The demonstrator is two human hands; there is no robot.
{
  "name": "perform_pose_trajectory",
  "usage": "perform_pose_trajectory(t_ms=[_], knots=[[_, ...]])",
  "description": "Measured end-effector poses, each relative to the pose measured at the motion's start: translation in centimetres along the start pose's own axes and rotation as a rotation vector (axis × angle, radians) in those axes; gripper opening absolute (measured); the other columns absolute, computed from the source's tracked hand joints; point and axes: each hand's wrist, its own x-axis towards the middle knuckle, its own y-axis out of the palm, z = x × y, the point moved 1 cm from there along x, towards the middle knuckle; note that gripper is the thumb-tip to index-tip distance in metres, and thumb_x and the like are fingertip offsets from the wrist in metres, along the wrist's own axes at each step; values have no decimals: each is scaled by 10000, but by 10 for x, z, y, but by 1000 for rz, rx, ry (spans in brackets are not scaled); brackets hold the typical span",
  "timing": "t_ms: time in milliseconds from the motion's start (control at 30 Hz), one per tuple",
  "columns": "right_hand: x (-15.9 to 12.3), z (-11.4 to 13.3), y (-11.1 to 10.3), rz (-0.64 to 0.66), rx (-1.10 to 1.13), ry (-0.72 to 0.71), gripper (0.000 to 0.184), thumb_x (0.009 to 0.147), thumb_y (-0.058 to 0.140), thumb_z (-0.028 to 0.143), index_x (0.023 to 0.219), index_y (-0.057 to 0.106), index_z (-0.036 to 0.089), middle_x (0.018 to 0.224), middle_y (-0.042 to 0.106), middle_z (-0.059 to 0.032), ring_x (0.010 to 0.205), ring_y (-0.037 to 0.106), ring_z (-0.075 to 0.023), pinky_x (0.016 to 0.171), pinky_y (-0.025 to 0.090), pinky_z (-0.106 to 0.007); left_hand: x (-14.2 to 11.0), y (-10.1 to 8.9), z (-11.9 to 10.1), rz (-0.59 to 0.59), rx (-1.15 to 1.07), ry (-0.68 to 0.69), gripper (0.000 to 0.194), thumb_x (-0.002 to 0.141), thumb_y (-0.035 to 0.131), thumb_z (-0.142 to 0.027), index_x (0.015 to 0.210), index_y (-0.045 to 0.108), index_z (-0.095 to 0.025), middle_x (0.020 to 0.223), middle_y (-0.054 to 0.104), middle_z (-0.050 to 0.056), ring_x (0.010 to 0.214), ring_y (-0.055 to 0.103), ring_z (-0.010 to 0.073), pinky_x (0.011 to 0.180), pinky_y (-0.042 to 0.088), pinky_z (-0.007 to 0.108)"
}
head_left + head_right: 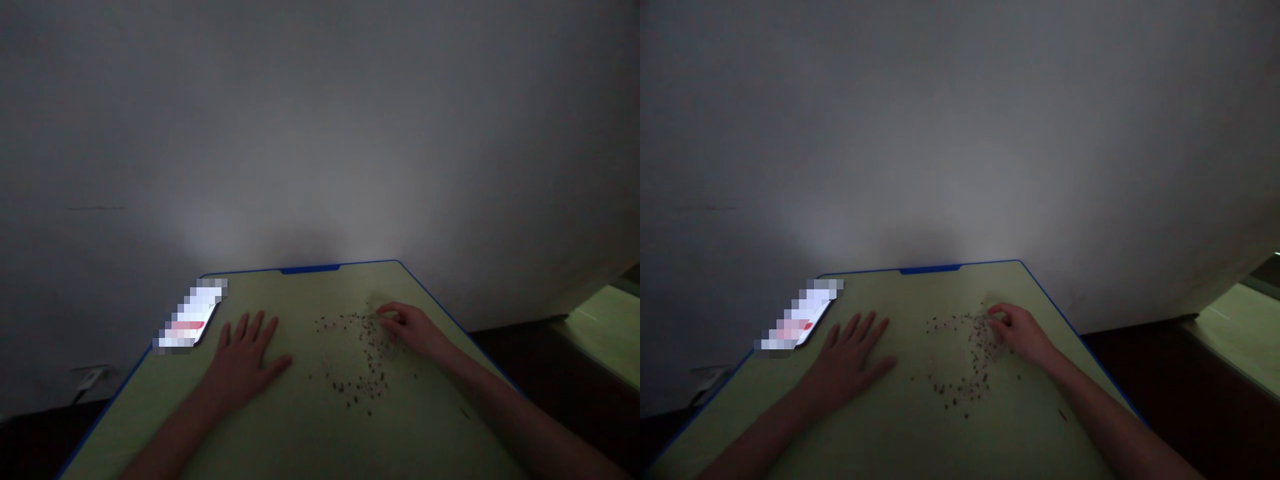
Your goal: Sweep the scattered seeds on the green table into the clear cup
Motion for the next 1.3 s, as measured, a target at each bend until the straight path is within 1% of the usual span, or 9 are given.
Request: perform_pose_trajectory(t_ms=[100, 267, 400, 567, 800, 933, 1067, 1167, 1300], knots=[[3, -1, -1, -3, -1, 10, 292, 790, 516, 314, 1002, 615, 138, 519, 582, 22, 491, 525, -150, 498, 377, -256, 0, 1, 0, -10, 6, 7, 840, 773, 293, -750, 1426, 311, -221, 1505, 251, 146, 1380, 173, 387, 1078, 104, 594], [-5, -20, -22, -54, -10, 58, 362, 783, 501, 402, 1003, 601, 133, 506, 563, 20, 494, 532, -166, 496, 377, -274, 0, 5, 2, -31, 13, 21, 839, 770, 299, -752, 1425, 311, -229, 1502, 266, 144, 1377, 187, 385, 1076, 117, 594], [-13, -27, -27, -64, -16, 80, 316, 785, 516, 369, 1003, 608, 160, 518, 580, 17, 514, 551, -165, 508, 394, -274, 2, 6, 2, -21, 33, 5, 845, 767, 294, -757, 1428, 302, -230, 1506, 251, 142, 1380, 179, 380, 1080, 114, 592], [-7, -22, -22, -79, -22, 64, 314, 789, 516, 375, 1000, 612, 163, 511, 576, 24, 483, 519, -155, 478, 370, -266, 2, 4, 1, -26, 33, 17, 830, 774, 301, -746, 1428, 301, -235, 1504, 263, 135, 1376, 193, 380, 1077, 129, 593], [-2, -13, -15, -49, -3, 31, 299, 775, 513, 353, 974, 603, 150, 507, 578, 21, 482, 519, -155, 485, 370, -264, 0, 1, -1, -13, 38, 12, 835, 779, 283, -747, 1429, 300, -224, 1501, 265, 150, 1377, 192, 379, 1076, 129, 590], [-1, -4, -4, -3, 6, 10, 278, 800, 512, 334, 1001, 601, 165, 514, 587, 24, 469, 508, -139, 467, 356, -247, 0, 2, -1, -18, 36, 13, 836, 776, 288, -749, 1428, 304, -226, 1500, 270, 150, 1377, 191, 381, 1076, 130, 588], [1, 2, 6, 27, 4, 2, 254, 790, 536, 310, 988, 614, 171, 507, 582, 31, 448, 481, -125, 453, 340, -237, 0, 4, -1, -31, 37, 11, 831, 778, 287, -748, 1427, 309, -230, 1499, 277, 146, 1376, 193, 382, 1077, 133, 588], [-5, 3, -1, 16, 1, 7, 289, 793, 518, 344, 987, 615, 153, 500, 578, 24, 456, 494, -137, 466, 359, -250, -1, 4, -2, -26, 36, 14, 841, 775, 273, -755, 1431, 300, -229, 1499, 273, 152, 1376, 193, 384, 1073, 138, 592], [-28, -4, -24, 9, -59, 13, 353, 803, 510, 408, 1034, 611, 160, 522, 607, 13, 509, 550, -167, 497, 395, -271, -1, 6, -1, -31, 44, 14, 847, 770, 268, -762, 1425, 317, -228, 1497, 277, 157, 1373, 198, 390, 1069, 138, 597]])
